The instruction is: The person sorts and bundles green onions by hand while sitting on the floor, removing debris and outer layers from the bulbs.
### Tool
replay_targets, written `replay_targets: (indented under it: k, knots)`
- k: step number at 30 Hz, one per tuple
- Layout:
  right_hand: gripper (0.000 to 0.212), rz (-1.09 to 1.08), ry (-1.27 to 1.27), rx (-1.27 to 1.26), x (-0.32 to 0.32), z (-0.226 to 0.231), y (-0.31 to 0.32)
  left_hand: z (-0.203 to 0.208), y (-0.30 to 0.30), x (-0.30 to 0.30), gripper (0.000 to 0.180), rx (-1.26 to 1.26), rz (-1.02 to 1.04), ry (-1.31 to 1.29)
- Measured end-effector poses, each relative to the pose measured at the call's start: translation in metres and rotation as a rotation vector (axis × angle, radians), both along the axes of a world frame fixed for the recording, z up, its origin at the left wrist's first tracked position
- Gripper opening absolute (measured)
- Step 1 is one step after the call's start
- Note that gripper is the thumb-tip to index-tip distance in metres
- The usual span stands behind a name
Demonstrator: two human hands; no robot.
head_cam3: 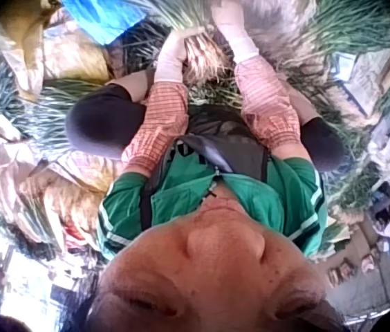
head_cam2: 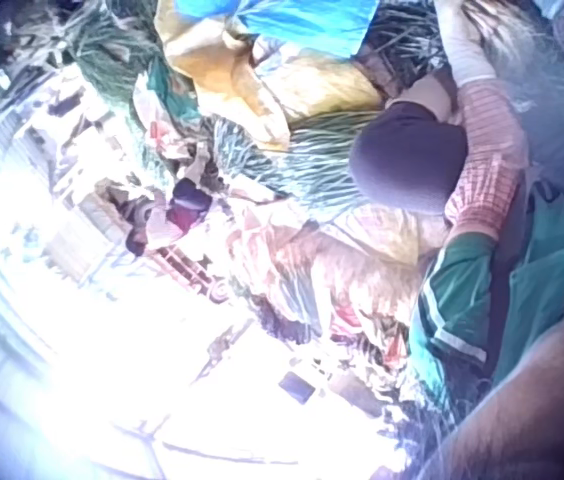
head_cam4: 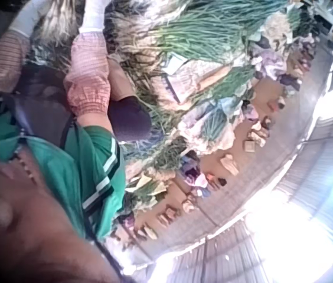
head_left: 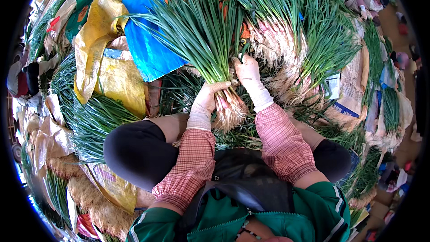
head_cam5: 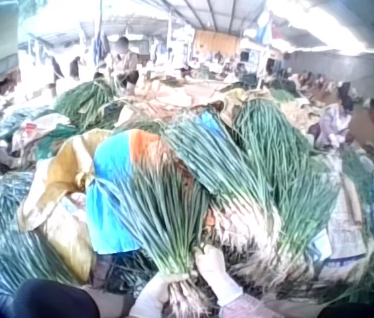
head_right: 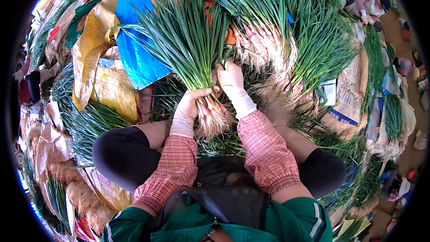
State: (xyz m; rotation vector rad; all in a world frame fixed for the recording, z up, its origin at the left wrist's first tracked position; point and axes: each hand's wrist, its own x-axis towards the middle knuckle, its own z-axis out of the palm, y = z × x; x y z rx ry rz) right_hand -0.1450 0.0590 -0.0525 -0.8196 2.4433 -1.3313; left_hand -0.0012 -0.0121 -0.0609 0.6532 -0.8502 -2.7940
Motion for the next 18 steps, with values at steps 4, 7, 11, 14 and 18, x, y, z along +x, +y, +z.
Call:
replay_targets:
  k: [4, 7, 11, 14, 18]
  knots:
    - [0.020, 0.088, -0.405, -0.006, 0.000, -0.003, 0.030, 0.004, 0.007, -0.004, 0.034, 0.053, 0.047, 0.062]
    - [0.020, -0.003, -0.624, -0.217, 0.009, -0.009, 0.039, 0.003, 0.014, -0.003, 0.036, 0.114, 0.042, 0.064]
    - [0.024, -0.206, -1.085, -0.404, 0.014, -0.035, 0.043, 0.003, 0.019, -0.010, 0.033, 0.121, -0.071, 0.038]
    - [0.022, -0.209, -1.135, -0.212, 0.014, -0.027, 0.047, 0.008, 0.021, -0.001, 0.035, 0.187, -0.026, 0.049]
    - [0.026, -0.059, 0.057, 0.476, -0.008, -0.062, 0.067, 0.043, 0.022, 0.003, 0.040, 0.418, -0.007, 0.228]
